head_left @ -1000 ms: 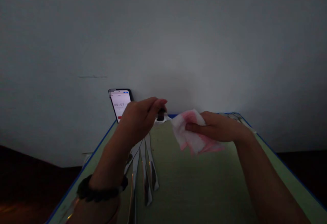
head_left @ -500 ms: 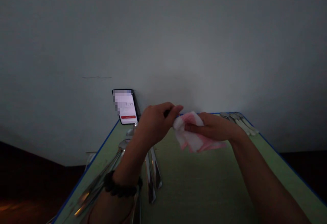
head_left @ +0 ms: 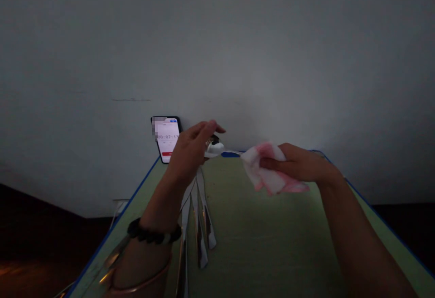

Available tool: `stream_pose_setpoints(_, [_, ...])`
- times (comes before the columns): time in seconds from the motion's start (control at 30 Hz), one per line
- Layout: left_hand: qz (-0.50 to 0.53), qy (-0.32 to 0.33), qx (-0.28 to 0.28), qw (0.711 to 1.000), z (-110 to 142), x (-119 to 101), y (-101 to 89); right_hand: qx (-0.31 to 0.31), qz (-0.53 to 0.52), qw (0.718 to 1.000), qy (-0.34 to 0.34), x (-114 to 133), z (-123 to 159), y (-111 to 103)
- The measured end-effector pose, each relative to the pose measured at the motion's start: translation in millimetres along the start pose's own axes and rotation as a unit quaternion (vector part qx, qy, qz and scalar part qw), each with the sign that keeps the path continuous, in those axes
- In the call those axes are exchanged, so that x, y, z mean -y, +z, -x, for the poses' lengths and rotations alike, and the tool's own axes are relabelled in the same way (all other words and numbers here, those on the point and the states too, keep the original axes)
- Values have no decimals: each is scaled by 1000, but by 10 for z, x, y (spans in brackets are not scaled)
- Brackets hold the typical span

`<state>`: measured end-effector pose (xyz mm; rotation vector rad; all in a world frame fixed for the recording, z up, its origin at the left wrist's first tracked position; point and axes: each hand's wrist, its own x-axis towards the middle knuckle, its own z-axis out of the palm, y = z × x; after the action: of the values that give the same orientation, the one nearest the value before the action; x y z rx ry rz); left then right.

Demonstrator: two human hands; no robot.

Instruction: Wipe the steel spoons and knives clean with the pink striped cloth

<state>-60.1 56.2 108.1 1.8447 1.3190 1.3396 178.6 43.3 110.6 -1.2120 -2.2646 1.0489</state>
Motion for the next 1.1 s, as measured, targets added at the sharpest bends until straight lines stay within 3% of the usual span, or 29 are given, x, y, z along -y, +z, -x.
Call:
stream_pose_setpoints(0.1, [78, 35, 9, 996, 72, -151, 52, -16, -128, 991, 30, -71, 38, 36])
stream_pose_setpoints(0.2, [59, 47, -12, 997, 109, -199, 136, -23, -214, 976, 43, -89, 16, 123])
stream_pose_setpoints(0.3, [-25, 44, -72, 996, 107, -161, 245, -1, -209, 977, 36, -23, -32, 192])
stream_pose_setpoints(0.4, [-63, 66, -68, 993, 98, -146, 302, -4, -221, 974, 43, 49, -40, 220])
stream_pose_setpoints(0.6, [-40, 156, -169, 972, 170, -260, 176, 23, -362, 928, 90, 33, 35, 228])
stream_pose_setpoints(0.7, [-68, 150, -160, 973, 195, -259, 154, 39, -307, 946, 101, 28, 14, 218])
stream_pose_setpoints(0.8, [-124, 121, -121, 977, 175, -219, 212, 53, -188, 977, 87, 58, -52, 222])
stream_pose_setpoints(0.87, [-175, 118, -56, 976, 154, -198, 273, 64, -110, 991, 52, 84, -100, 240])
stream_pose_setpoints(1.0, [-233, 136, 88, 959, 129, -159, 346, 82, -13, 996, -29, 111, -159, 290])
stream_pose_setpoints(1.1, [-247, 126, 163, 947, 109, -92, 311, 82, 23, 995, -53, 120, -182, 319])
